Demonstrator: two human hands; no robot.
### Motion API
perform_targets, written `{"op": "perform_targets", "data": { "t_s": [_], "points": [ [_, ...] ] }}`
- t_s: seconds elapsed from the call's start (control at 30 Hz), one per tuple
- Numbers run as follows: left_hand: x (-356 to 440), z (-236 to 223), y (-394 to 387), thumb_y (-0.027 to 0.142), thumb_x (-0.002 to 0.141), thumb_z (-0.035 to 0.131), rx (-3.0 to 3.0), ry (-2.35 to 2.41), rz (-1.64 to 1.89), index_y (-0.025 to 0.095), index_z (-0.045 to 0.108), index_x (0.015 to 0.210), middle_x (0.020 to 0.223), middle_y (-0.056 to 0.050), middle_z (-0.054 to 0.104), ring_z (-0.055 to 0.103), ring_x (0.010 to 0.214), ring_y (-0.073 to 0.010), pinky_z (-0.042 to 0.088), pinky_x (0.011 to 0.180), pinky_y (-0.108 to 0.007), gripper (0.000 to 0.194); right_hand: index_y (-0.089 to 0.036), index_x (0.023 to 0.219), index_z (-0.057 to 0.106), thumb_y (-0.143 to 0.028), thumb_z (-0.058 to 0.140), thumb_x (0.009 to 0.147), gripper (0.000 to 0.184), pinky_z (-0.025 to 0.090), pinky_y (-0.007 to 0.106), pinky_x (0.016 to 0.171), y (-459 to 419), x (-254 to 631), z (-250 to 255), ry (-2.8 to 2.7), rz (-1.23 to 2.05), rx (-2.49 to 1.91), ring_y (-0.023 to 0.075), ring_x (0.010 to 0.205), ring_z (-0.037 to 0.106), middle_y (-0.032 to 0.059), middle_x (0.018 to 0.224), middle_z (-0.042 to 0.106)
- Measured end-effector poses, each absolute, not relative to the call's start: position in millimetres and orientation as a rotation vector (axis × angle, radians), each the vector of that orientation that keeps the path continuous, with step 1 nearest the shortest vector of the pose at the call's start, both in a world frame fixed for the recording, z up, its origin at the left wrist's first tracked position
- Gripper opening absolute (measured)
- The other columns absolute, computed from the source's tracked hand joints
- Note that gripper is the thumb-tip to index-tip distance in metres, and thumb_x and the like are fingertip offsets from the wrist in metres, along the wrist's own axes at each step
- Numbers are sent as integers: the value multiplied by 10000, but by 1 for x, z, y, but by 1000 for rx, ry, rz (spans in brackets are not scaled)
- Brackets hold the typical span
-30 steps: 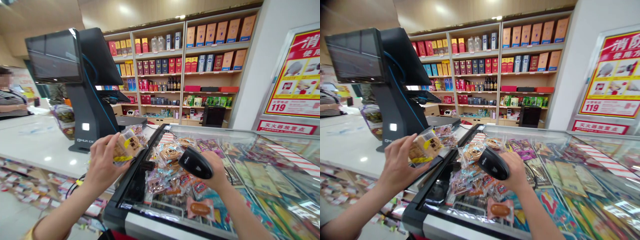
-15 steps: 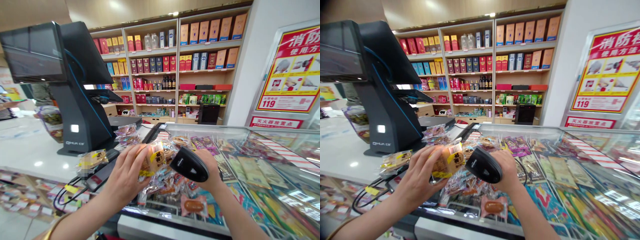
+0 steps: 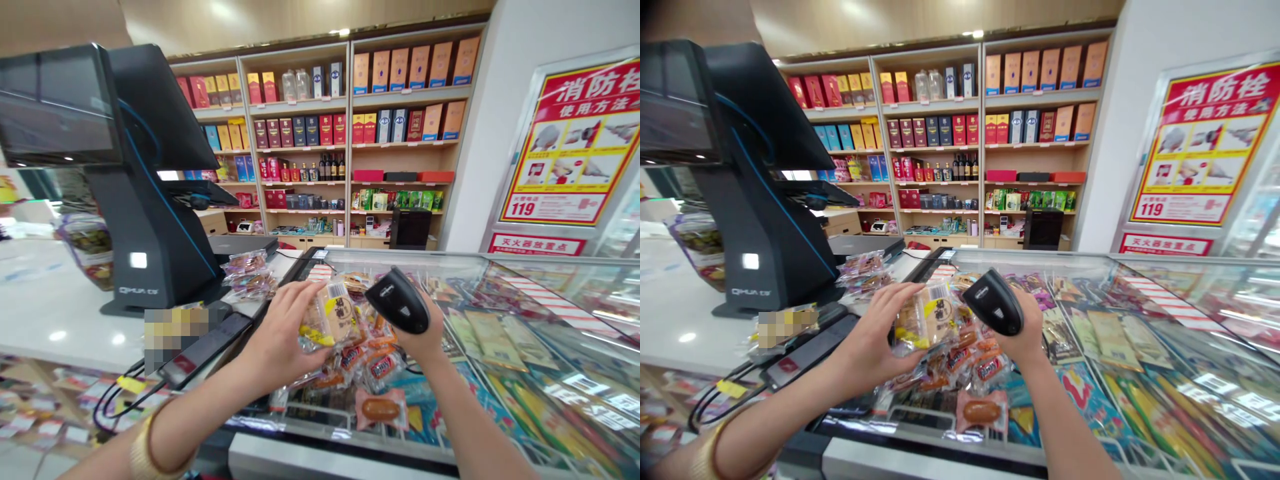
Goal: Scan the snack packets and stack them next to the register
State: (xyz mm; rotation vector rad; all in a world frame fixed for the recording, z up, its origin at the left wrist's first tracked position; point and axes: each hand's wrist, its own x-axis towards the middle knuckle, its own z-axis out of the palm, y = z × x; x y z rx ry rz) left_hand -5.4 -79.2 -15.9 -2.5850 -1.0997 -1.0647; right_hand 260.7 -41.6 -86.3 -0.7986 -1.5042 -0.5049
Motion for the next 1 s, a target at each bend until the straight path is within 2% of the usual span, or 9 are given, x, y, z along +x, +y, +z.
{"op": "perform_targets", "data": {
  "t_s": [0.2, 0.33, 0.4, 0.5, 0.6, 0.73, 0.83, 0.9, 1.0],
  "points": [
    [-22, -5, -19, 369, 612, 757, -2441, -1615, -1476, 174, 543, 1259, 1230, -125, 633, 571, 1159, -304, 413, 1034, -449, 708, -203, 1033, 619, -344, 665, 740, 328, 553, 394, 684, -37, 262, -89, -1508, -480, -820, 268, 774, 687, 70, 871, 706],
    [-39, -24, 11, 481, 531, 807, -2309, -2278, -1906, 155, 636, 1130, 1014, -92, 723, 669, 945, -256, 493, 850, -345, 703, -206, 955, 608, -323, 641, 743, 244, 531, 354, 618, -41, 260, -84, -1530, -491, -814, 235, 692, 661, 46, 774, 672],
    [-40, -39, 17, 506, 511, 813, -2322, -2462, -2035, 156, 681, 1009, 910, -73, 735, 673, 856, -230, 492, 760, -309, 623, -207, 940, 606, -308, 613, 749, 216, 518, 343, 596, -43, 258, -81, -1538, -522, -801, 228, 671, 649, 40, 743, 657],
    [-37, -58, 21, 506, 536, 793, -2375, -2590, -2193, 154, 698, 847, 789, -61, 722, 648, 725, -194, 464, 634, -272, 480, -205, 934, 603, -309, 590, 766, 198, 500, 333, 573, -44, 257, -79, -1565, -548, -777, 219, 642, 632, 33, 707, 639],
    [-36, -67, 28, 528, 610, 722, -2264, -2701, -2297, 151, 687, 861, 742, -62, 710, 630, 655, -182, 445, 575, -267, 454, -202, 934, 601, -310, 586, 785, 184, 490, 328, 558, -44, 257, -80, -1592, -562, -763, 215, 622, 626, 33, 693, 637],
    [-45, -69, 31, 573, 708, 591, -2166, -2673, -2455, 159, 679, 983, 908, -117, 742, 684, 863, -238, 509, 712, -325, 505, -199, 944, 602, -328, 585, 797, 197, 493, 336, 562, -44, 258, -81, -1603, -584, -759, 223, 635, 637, 43, 709, 649],
    [-58, -69, 16, 549, 698, 619, -2209, -2393, -2507, 180, 691, 1007, 1114, -121, 721, 631, 1113, -270, 487, 915, -366, 486, -200, 943, 601, -327, 580, 808, 186, 497, 338, 576, -45, 258, -80, -1628, -575, -752, 219, 637, 639, 44, 712, 654],
    [-72, -68, 0, 523, 688, 644, -2275, -2175, -2311, 185, 690, 1034, 1160, -107, 708, 614, 1145, -278, 453, 989, -390, 486, -204, 921, 605, -318, 587, 810, 160, 489, 330, 568, -46, 257, -80, -1644, -573, -753, 213, 627, 633, 38, 698, 647],
    [-106, -63, -23, 487, 701, 625, -2207, -1950, -1784, 197, 691, 1037, 1134, -96, 710, 628, 1102, -286, 438, 1020, -422, 449, -205, 915, 613, -323, 606, 808, 159, 482, 326, 568, -46, 257, -81, -1660, -566, -747, 213, 636, 631, 38, 705, 647]
  ]
}}
